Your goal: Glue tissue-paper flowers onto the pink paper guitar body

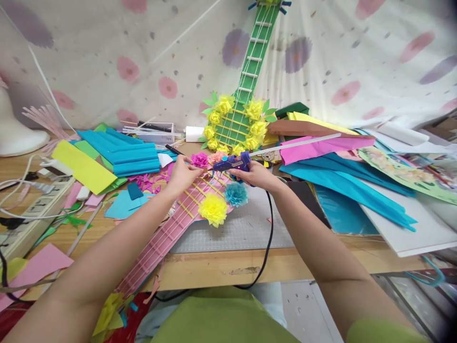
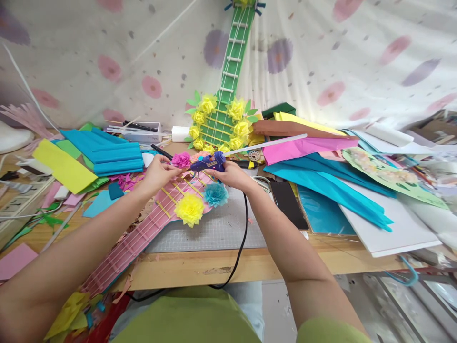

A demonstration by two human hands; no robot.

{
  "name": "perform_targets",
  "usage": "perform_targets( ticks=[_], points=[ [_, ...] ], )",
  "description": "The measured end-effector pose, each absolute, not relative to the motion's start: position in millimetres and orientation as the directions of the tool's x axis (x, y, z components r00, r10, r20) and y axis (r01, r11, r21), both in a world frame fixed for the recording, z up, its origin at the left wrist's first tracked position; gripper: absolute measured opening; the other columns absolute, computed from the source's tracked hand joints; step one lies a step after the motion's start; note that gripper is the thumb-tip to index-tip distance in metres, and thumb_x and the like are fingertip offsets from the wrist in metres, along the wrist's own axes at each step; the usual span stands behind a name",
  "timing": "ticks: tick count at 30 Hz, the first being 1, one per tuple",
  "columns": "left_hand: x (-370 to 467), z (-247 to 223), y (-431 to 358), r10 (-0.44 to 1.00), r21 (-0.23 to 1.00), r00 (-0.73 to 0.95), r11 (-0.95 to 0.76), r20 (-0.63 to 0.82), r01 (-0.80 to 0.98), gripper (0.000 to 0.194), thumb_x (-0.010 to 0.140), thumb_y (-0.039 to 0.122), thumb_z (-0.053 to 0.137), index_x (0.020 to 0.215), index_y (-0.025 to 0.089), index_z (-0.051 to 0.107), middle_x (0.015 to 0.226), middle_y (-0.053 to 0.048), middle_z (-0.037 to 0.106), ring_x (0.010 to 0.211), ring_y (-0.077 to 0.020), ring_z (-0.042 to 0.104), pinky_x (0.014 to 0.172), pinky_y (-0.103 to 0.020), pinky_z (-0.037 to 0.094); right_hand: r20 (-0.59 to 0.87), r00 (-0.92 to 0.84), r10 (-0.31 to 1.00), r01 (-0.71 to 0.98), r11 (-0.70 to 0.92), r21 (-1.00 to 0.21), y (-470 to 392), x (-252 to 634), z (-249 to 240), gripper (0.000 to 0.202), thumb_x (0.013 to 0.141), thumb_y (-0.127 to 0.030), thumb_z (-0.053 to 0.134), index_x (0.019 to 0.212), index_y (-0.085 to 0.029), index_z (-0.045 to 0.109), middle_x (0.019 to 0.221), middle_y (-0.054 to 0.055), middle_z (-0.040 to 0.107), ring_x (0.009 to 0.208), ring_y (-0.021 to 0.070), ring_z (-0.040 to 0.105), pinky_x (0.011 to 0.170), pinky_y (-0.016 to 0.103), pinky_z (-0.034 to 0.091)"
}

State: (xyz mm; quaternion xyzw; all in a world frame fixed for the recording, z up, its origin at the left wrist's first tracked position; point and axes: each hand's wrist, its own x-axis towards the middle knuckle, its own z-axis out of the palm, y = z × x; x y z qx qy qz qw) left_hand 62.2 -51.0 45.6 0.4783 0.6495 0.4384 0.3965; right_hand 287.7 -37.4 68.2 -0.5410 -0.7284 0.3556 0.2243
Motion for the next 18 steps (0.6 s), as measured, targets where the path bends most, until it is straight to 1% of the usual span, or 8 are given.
perform_targets(
  ticks=[7,12,18],
  points=[
    [60.9,40.7,-49.2,0.973,0.953,-0.217,0.139,-0.080,0.271,0.049,0.063,0.019,0.073,0.091,0.023,0.033,0.068,0.004,0.065,0.052,-0.0147,0.063,0.049,-0.025,0.051,-0.065,-0.322,0.944,0.650,0.170,-0.741,-37.0,287.2,68.7,0.039,0.074,-0.056,0.062,0.084,-0.019,0.066,0.064,0.004,0.060,0.063,0.0158,0.056,0.060,0.028,0.047],
    [63.1,45.2,-51.7,0.970,0.940,-0.230,0.148,-0.077,0.307,0.048,0.063,0.020,0.074,0.090,0.022,0.034,0.068,0.004,0.064,0.051,-0.0135,0.062,0.048,-0.024,0.049,-0.035,-0.338,0.941,0.660,0.210,-0.722,-35.1,288.1,67.4,0.038,0.076,-0.056,0.060,0.085,-0.019,0.067,0.065,0.005,0.061,0.066,0.0171,0.058,0.062,0.029,0.047],
    [66.1,51.4,-56.5,0.968,0.934,-0.230,0.171,-0.100,0.314,0.045,0.065,0.016,0.071,0.089,0.022,0.034,0.067,0.004,0.065,0.055,-0.0146,0.064,0.048,-0.024,0.049,-0.005,-0.362,0.932,0.656,0.251,-0.711,-33.7,287.8,67.2,0.036,0.079,-0.052,0.059,0.088,-0.019,0.068,0.066,0.005,0.062,0.070,0.0188,0.060,0.065,0.030,0.048]
  ],
)
